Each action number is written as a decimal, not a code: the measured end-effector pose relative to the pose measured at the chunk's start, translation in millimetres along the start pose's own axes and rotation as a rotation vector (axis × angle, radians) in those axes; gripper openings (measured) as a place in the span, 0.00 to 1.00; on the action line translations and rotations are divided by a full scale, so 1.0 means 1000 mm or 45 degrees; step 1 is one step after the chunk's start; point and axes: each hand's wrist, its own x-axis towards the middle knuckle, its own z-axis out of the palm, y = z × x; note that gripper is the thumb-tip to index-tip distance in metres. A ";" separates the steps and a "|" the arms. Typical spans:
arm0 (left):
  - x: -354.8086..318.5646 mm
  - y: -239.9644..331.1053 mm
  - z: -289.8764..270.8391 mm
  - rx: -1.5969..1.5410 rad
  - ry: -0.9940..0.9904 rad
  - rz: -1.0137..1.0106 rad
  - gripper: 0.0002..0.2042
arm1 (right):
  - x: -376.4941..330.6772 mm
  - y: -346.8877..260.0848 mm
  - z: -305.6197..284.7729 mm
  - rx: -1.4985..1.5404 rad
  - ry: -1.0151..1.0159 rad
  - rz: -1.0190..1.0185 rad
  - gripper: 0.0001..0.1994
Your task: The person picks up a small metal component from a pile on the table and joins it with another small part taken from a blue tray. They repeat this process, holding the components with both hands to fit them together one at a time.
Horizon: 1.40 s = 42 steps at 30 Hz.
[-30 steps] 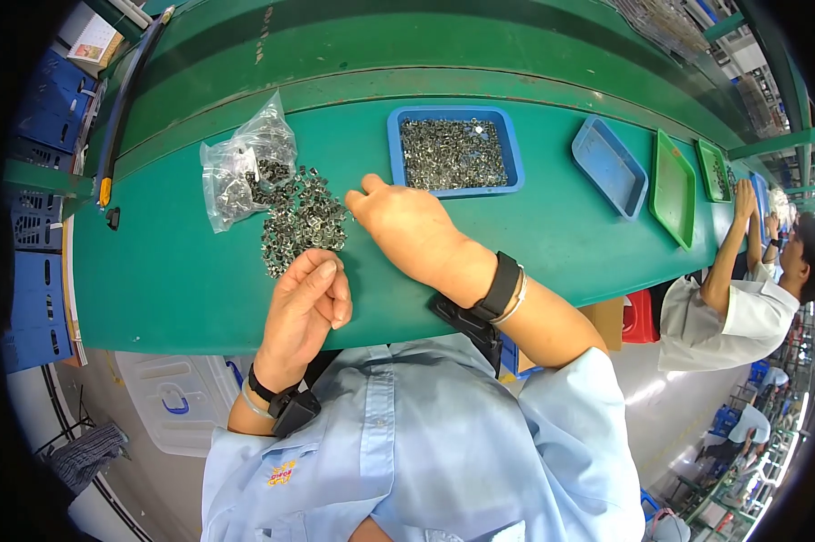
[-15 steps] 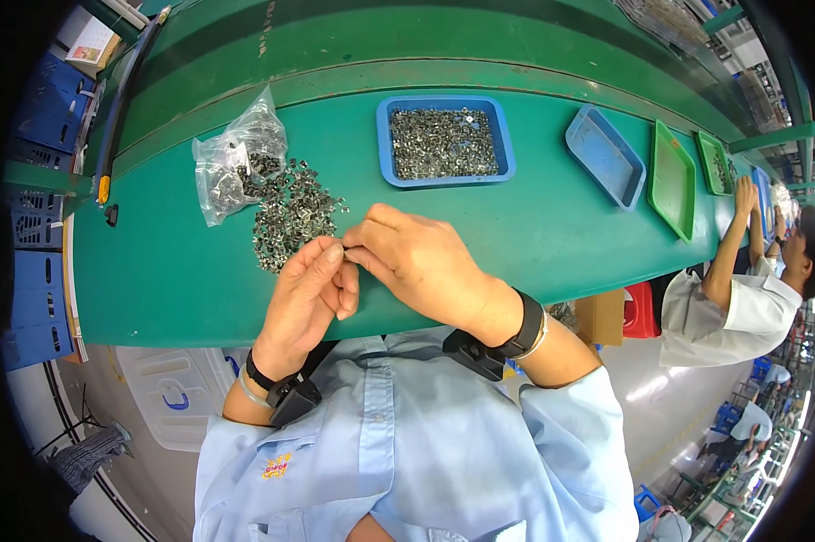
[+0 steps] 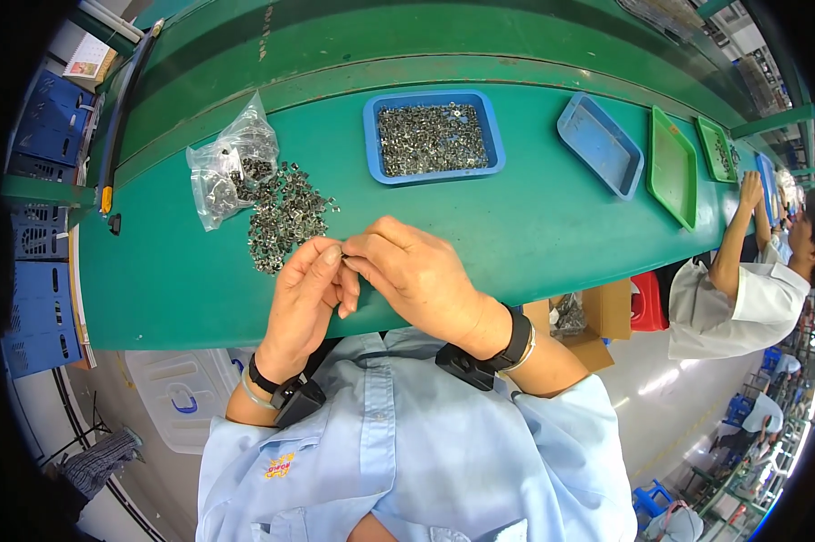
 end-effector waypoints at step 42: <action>-0.006 0.009 0.012 -0.294 -0.162 -0.036 0.07 | -0.009 0.000 -0.005 0.324 0.157 -0.007 0.08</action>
